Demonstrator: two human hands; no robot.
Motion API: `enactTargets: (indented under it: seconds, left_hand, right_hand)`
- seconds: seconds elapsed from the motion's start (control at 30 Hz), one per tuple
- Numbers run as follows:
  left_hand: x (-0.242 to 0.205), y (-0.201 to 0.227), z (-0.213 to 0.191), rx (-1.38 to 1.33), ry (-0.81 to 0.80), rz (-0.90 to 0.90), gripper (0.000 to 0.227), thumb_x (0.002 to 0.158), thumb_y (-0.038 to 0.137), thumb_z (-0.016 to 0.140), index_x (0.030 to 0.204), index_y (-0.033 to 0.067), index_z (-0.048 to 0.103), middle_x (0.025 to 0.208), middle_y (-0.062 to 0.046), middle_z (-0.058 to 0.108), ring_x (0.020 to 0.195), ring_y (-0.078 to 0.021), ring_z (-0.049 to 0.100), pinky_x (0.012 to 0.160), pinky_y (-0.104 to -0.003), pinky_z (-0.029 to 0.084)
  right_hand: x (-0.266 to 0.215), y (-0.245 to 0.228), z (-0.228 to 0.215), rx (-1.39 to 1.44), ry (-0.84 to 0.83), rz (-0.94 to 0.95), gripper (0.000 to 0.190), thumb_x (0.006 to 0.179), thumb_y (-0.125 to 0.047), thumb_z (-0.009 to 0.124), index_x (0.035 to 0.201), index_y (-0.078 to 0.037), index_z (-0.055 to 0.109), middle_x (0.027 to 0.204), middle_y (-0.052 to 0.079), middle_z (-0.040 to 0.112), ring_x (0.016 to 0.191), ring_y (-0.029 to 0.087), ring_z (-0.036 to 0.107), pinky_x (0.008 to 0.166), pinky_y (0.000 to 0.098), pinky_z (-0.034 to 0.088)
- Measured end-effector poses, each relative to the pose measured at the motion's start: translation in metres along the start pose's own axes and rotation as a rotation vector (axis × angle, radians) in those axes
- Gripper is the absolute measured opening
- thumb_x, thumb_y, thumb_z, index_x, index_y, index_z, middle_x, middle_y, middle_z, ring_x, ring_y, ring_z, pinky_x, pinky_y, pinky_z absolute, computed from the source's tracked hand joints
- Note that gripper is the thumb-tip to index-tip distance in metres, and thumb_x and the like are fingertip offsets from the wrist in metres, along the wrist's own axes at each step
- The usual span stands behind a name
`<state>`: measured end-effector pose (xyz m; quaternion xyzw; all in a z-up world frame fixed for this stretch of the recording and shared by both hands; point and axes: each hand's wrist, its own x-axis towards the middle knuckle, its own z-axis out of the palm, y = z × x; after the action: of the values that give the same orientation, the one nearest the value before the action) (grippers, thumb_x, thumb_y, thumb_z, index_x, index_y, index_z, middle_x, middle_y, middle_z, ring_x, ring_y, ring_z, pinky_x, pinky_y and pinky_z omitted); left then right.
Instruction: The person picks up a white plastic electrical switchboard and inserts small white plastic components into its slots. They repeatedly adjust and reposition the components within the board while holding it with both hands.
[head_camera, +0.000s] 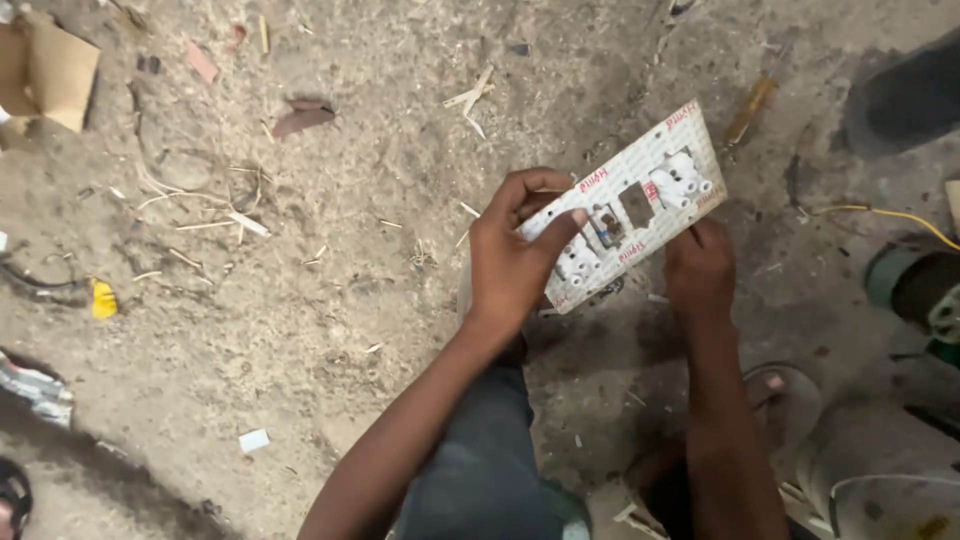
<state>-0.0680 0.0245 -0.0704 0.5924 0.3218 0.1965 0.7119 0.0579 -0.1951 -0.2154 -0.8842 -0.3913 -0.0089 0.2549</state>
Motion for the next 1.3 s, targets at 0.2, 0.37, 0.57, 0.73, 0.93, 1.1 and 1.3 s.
enactTargets:
  seconds: [0.2, 0.37, 0.57, 0.73, 0.93, 1.1, 1.3]
  left_hand:
    - [0.006, 0.009, -0.007, -0.029, 0.109, -0.037, 0.029, 0.088, -0.006, 0.075, 0.113, 0.0034, 0.065, 0.106, -0.006, 0.071, 0.099, -0.0133, 0.069, 0.086, -0.028, 0.059]
    - [-0.006, 0.013, -0.025, 0.037, 0.213, 0.055, 0.024, 0.093, -0.004, 0.074, 0.112, 0.0020, 0.062, 0.104, -0.007, 0.068, 0.096, -0.0122, 0.066, 0.085, -0.027, 0.057]
    - [-0.009, 0.007, -0.013, 0.130, 0.197, 0.150, 0.027, 0.095, -0.002, 0.074, 0.116, 0.0024, 0.058, 0.104, -0.007, 0.066, 0.097, -0.0133, 0.066, 0.086, -0.027, 0.058]
    - [-0.007, 0.015, -0.010, 0.032, 0.155, 0.112, 0.034, 0.093, -0.003, 0.074, 0.121, 0.0036, 0.056, 0.107, -0.008, 0.067, 0.100, -0.0146, 0.067, 0.086, -0.028, 0.058]
    - [-0.006, 0.018, -0.004, -0.111, 0.100, 0.020, 0.037, 0.092, -0.003, 0.073, 0.123, 0.0042, 0.054, 0.108, -0.007, 0.068, 0.103, -0.0148, 0.068, 0.083, -0.028, 0.059]
    - [-0.014, 0.025, 0.009, 0.057, 0.072, 0.173, 0.033, 0.095, 0.000, 0.074, 0.122, 0.0033, 0.055, 0.105, -0.008, 0.072, 0.100, -0.0138, 0.071, 0.088, -0.028, 0.060]
    - [-0.023, 0.040, 0.012, 0.091, 0.041, 0.285, 0.027, 0.100, 0.002, 0.071, 0.122, 0.0008, 0.056, 0.108, -0.011, 0.074, 0.103, -0.0153, 0.073, 0.094, -0.029, 0.060]
  right_hand:
    - [-0.012, 0.017, 0.007, 0.135, 0.169, 0.031, 0.016, 0.101, 0.003, 0.066, 0.115, -0.001, 0.072, 0.120, 0.018, 0.069, 0.113, 0.037, 0.066, 0.096, 0.0463, 0.055]
    - [-0.008, 0.009, 0.005, 0.152, 0.147, 0.034, 0.018, 0.095, 0.004, 0.070, 0.113, 0.000, 0.072, 0.118, 0.018, 0.069, 0.111, 0.037, 0.065, 0.095, 0.0458, 0.055]
    - [0.001, -0.001, -0.004, 0.058, 0.023, -0.045, 0.012, 0.094, 0.003, 0.069, 0.105, -0.001, 0.072, 0.113, 0.017, 0.068, 0.107, 0.037, 0.064, 0.093, 0.0452, 0.054]
    - [0.008, -0.012, -0.010, -0.104, -0.057, -0.129, 0.010, 0.089, 0.001, 0.071, 0.099, 0.000, 0.071, 0.110, 0.016, 0.069, 0.103, 0.036, 0.066, 0.089, 0.0458, 0.055]
    - [0.030, -0.087, -0.067, 0.509, 0.448, 0.431, 0.012, 0.099, 0.005, 0.074, 0.109, -0.001, 0.076, 0.113, 0.012, 0.073, 0.092, 0.024, 0.071, 0.077, 0.0346, 0.058]
    - [0.066, -0.165, -0.120, 0.376, 0.361, 0.056, 0.014, 0.100, 0.007, 0.080, 0.110, -0.001, 0.075, 0.112, 0.011, 0.071, 0.105, 0.024, 0.071, 0.093, 0.0348, 0.058]
    - [0.070, -0.182, -0.112, 0.287, 0.372, 0.013, 0.019, 0.100, 0.005, 0.082, 0.116, -0.003, 0.076, 0.112, 0.010, 0.072, 0.108, 0.024, 0.072, 0.096, 0.0381, 0.059]
